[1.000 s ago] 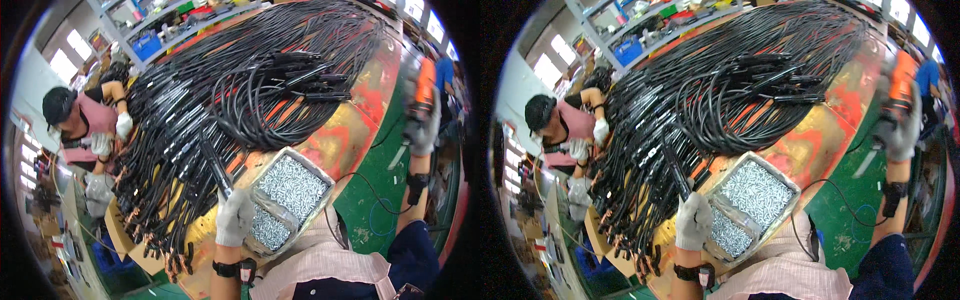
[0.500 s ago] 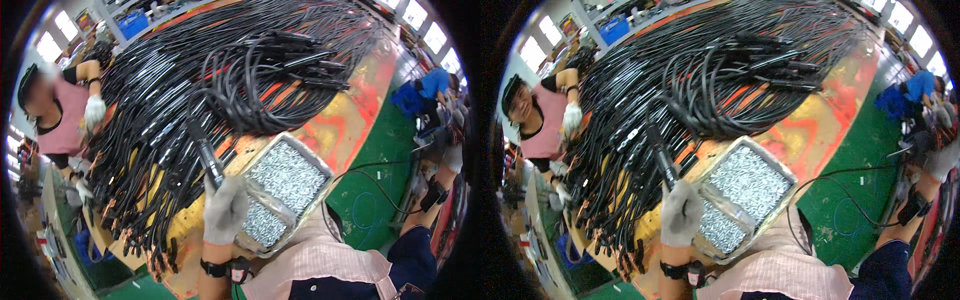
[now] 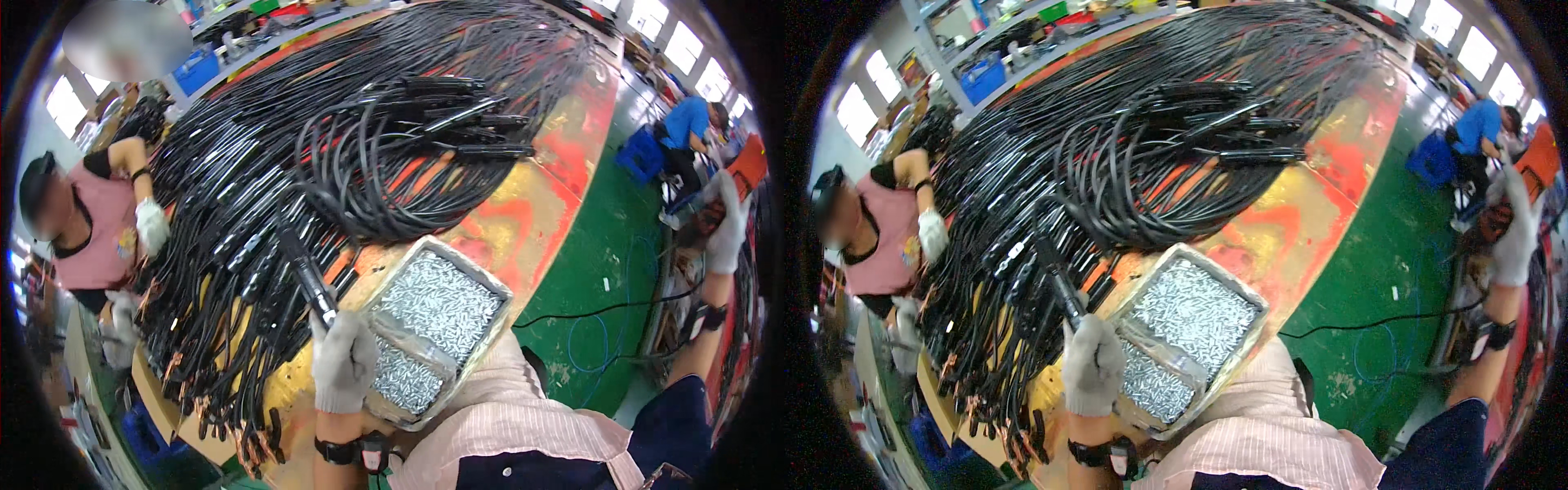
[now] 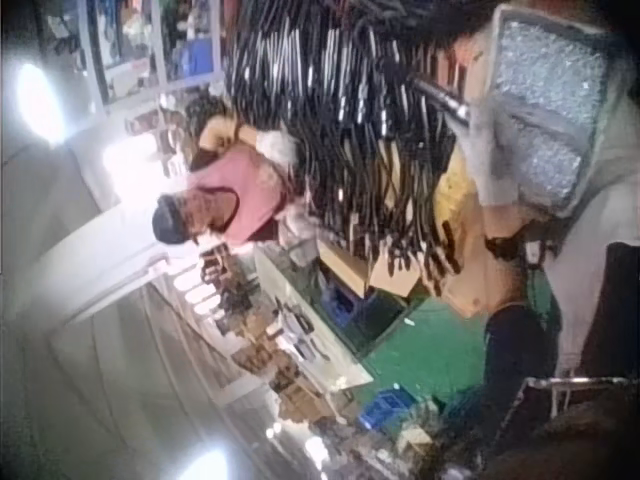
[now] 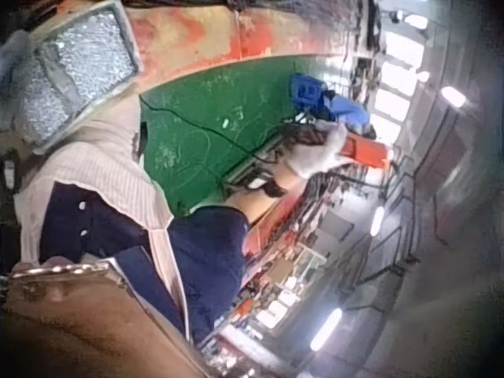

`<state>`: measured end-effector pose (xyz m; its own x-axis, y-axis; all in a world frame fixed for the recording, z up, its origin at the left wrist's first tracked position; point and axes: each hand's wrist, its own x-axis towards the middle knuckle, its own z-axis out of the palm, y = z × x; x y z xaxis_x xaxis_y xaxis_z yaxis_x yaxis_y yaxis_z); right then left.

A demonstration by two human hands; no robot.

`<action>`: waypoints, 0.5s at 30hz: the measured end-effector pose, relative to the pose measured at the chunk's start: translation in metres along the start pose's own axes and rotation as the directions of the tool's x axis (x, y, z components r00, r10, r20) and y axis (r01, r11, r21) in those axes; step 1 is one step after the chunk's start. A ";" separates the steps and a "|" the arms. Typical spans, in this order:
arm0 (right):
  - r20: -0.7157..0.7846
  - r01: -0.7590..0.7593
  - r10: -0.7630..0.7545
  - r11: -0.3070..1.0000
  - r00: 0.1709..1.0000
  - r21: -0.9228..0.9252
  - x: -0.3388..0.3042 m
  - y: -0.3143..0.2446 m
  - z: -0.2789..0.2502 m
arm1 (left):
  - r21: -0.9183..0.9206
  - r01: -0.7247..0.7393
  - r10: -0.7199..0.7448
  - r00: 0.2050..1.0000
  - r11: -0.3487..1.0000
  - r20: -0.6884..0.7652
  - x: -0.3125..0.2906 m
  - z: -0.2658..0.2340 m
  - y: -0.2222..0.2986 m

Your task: The person is assembling electrical cable harnesses by attaching connectors and using an electric screwdriver.

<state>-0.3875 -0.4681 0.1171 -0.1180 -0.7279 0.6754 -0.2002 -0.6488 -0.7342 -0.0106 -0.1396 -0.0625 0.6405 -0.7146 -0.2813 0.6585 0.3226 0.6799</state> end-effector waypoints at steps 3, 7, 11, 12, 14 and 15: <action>0.523 -0.522 0.221 0.658 0.823 0.543 -0.056 0.009 0.074 | 0.045 -0.006 0.012 0.989 0.999 -0.147 -0.006 -0.010 -0.001; 0.616 -0.664 0.252 0.342 0.746 0.664 -0.137 -0.043 0.165 | -0.028 -0.032 0.029 0.993 0.999 -0.112 -0.002 -0.013 -0.003; 0.670 -0.659 0.101 0.338 0.735 0.672 -0.210 -0.079 0.207 | -0.031 -0.066 0.062 0.992 0.997 -0.106 -0.006 -0.012 -0.001; 0.694 -0.669 0.047 0.318 0.719 0.672 -0.225 -0.081 0.212 | -0.032 -0.033 0.031 0.996 0.999 -0.081 -0.008 -0.016 -0.002; 0.718 -0.700 0.079 0.320 0.691 0.638 -0.247 -0.100 0.224 | 0.006 -0.036 0.037 0.992 0.999 -0.118 -0.009 -0.017 0.000; 0.710 -0.716 0.168 0.345 0.684 0.607 -0.252 -0.110 0.226 | 0.045 -0.025 0.031 0.990 0.999 -0.134 -0.008 -0.017 0.001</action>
<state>-0.1156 -0.2637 0.0121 0.5765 -0.7642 0.2893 0.6059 0.1623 -0.7788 -0.0087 -0.1234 -0.0713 0.7081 -0.6143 -0.3482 0.6234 0.3122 0.7169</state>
